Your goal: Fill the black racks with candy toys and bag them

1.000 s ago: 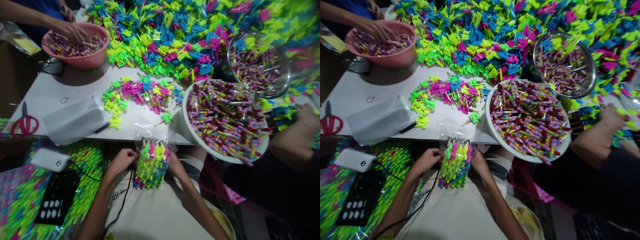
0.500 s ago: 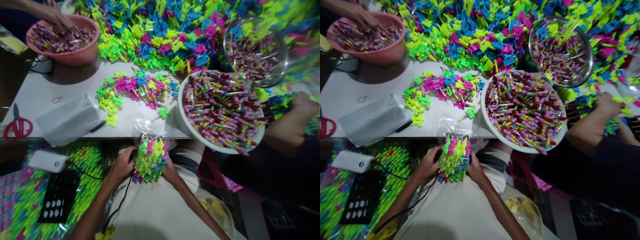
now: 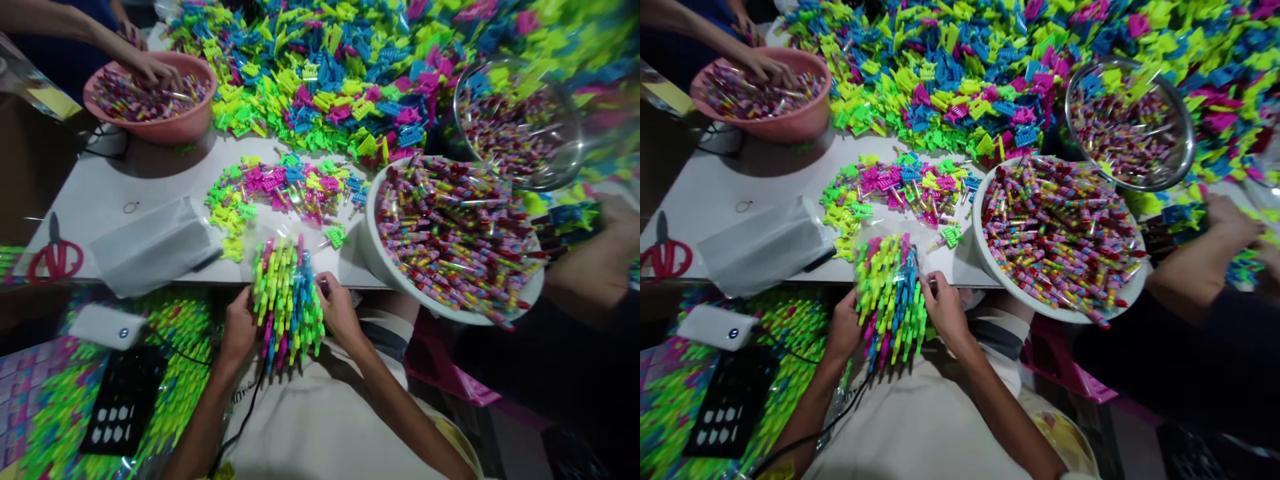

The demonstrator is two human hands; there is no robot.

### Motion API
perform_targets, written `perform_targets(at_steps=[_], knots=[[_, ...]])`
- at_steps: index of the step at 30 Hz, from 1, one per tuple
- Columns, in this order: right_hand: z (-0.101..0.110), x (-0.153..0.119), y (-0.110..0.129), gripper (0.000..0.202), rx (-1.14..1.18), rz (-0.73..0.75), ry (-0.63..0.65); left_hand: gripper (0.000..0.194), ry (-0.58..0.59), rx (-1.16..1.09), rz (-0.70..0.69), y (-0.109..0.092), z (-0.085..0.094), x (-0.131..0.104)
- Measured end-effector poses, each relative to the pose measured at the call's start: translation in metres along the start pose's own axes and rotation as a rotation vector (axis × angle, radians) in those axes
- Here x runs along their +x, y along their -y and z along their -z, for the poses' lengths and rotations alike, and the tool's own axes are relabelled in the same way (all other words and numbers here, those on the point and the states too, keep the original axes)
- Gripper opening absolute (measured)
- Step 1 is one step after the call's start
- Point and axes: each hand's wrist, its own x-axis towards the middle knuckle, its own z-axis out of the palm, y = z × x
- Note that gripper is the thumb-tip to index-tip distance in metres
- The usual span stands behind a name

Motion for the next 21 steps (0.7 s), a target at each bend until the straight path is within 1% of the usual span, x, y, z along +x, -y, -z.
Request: perform_targets(at_steps=[3,4,6,9,11,14,16,19,21], knots=[[0.015,0.002,0.005,0.015,-0.109,0.032,0.088,0.021,0.075,-0.111,0.107,0.006,0.005,0.0],[0.021,-0.001,0.006,0.012,-0.152,0.056,0.117,0.017,0.097,-0.12,0.13,0.008,0.007,-0.002],[0.032,-0.01,0.01,0.01,-0.215,0.116,0.145,0.012,0.137,-0.066,0.138,0.01,0.01,-0.01],[0.039,-0.022,0.012,0.014,-0.197,0.202,0.122,0.01,0.211,0.0,0.108,0.008,0.013,-0.022],[0.038,-0.026,0.009,0.016,-0.12,0.209,0.057,0.013,0.223,-0.012,0.107,0.006,0.013,-0.027],[0.032,-0.022,0.003,0.015,-0.031,0.163,-0.107,0.017,0.151,-0.058,0.13,0.006,0.007,-0.026],[0.028,-0.01,0.002,0.018,-0.009,0.159,-0.18,0.02,0.098,-0.109,0.14,0.007,0.0,-0.021],[0.028,0.016,0.008,0.022,-0.034,0.229,-0.221,0.024,0.032,-0.144,0.13,0.006,-0.011,-0.008],[0.029,0.036,0.016,0.023,-0.062,0.303,-0.242,0.024,0.003,-0.094,0.093,0.001,-0.016,0.005]])
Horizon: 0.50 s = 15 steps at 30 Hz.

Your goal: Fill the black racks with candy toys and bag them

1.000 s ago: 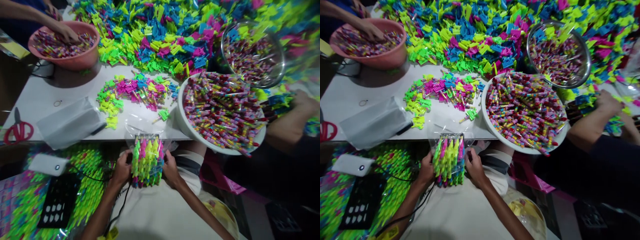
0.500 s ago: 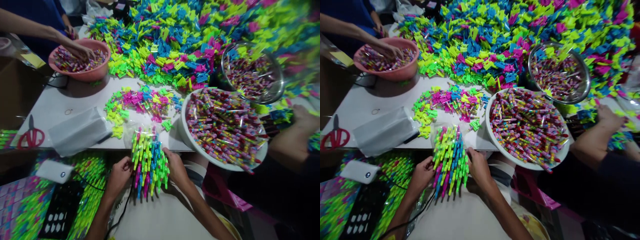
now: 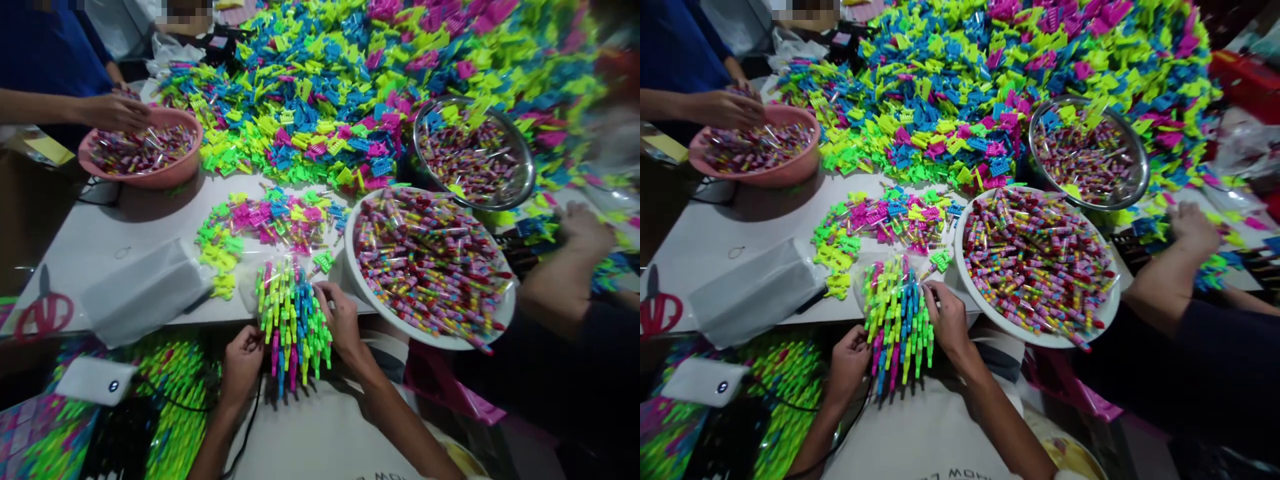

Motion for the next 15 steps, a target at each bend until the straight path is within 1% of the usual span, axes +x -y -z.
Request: perform_targets(at_steps=[2,4,7,9,11,13,15], knots=[[-0.003,0.019,0.001,0.023,0.0,0.073,-0.016,0.022,-0.019,0.132,-0.076,-0.009,-0.001,0.014],[-0.004,0.033,0.002,0.023,0.007,0.12,-0.013,0.021,-0.046,0.303,-0.19,-0.021,0.002,0.028],[-0.002,0.045,0.001,0.019,0.015,0.176,0.016,0.02,-0.115,0.466,-0.377,-0.036,0.01,0.042],[0.003,0.047,0.001,0.018,0.004,0.227,0.023,0.014,-0.13,0.528,-0.483,-0.042,0.016,0.045],[0.008,0.047,0.002,0.017,-0.018,0.268,0.041,0.008,-0.117,0.586,-0.578,-0.044,0.021,0.045],[0.011,0.047,0.002,0.018,-0.008,0.269,0.085,0.006,-0.106,0.642,-0.662,-0.045,0.025,0.043],[0.013,0.047,0.002,0.022,0.055,0.226,0.132,0.003,-0.115,0.67,-0.724,-0.047,0.027,0.042]])
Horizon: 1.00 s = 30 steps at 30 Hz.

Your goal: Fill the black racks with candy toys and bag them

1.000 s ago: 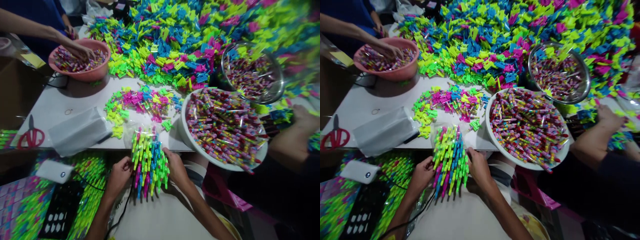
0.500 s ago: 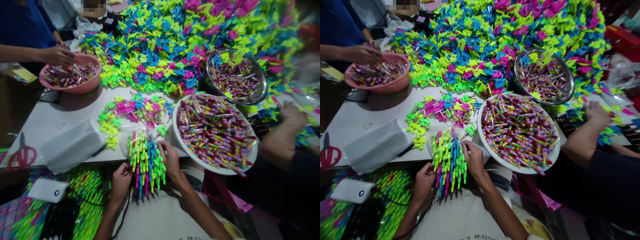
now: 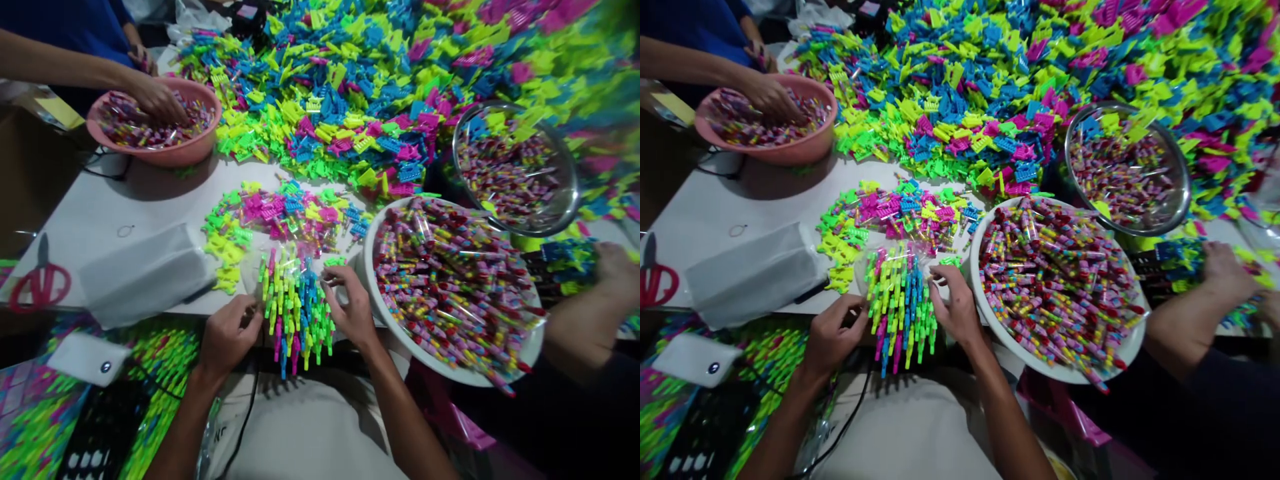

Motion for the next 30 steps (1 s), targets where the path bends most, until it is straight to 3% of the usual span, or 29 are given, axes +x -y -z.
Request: perform_targets(at_steps=[3,7,16,21,30], knots=[[0.001,0.003,-0.003,0.017,0.059,-0.064,0.053,0.007,-0.05,0.013,-0.067,-0.003,0.005,0.004],[0.0,0.011,-0.004,0.01,-0.041,-0.032,0.094,0.013,-0.089,0.022,-0.143,-0.006,0.01,0.016],[-0.014,0.029,0.0,0.017,-0.171,0.037,-0.026,0.013,-0.183,0.058,-0.235,-0.009,0.017,0.046],[-0.02,0.037,0.0,0.019,-0.17,0.076,-0.105,0.012,-0.171,0.043,-0.225,-0.018,0.017,0.061],[-0.013,0.043,0.003,0.017,-0.099,0.06,-0.075,0.011,-0.067,0.01,-0.178,-0.029,0.025,0.079]])
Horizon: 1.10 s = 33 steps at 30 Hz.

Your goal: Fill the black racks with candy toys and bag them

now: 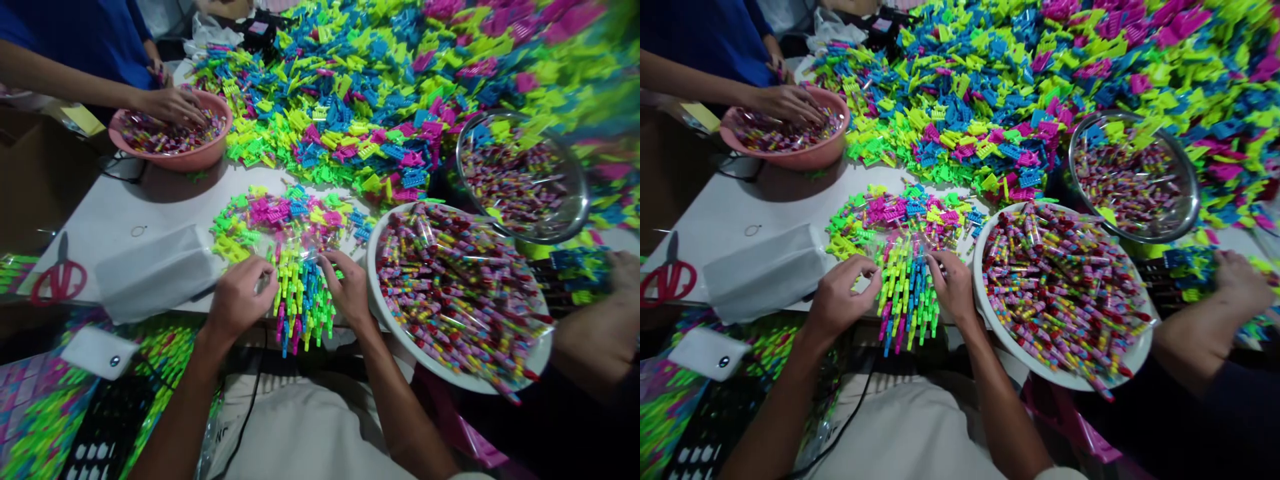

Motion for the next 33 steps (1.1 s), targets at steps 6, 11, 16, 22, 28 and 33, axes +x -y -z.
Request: perform_targets(at_steps=[6,11,16,22,28,33], knots=[[0.004,-0.003,0.002,0.016,0.114,-0.029,0.038,0.01,0.004,-0.082,-0.042,-0.02,-0.003,0.013],[-0.002,-0.011,-0.006,0.01,0.184,-0.153,-0.068,0.018,0.223,0.208,-0.048,-0.05,-0.017,0.034],[-0.004,-0.029,-0.031,0.009,0.281,-0.217,0.073,0.021,0.262,0.242,0.027,-0.054,-0.025,0.042],[-0.006,-0.027,-0.061,0.016,0.337,-0.083,0.322,0.022,0.25,0.178,-0.045,-0.044,-0.03,0.044],[-0.01,-0.022,-0.071,0.021,0.255,-0.102,0.298,0.028,0.336,0.192,0.024,-0.051,-0.028,0.049],[-0.012,-0.027,-0.073,0.019,0.257,-0.088,0.297,0.033,0.37,0.214,0.072,-0.056,-0.025,0.051]])
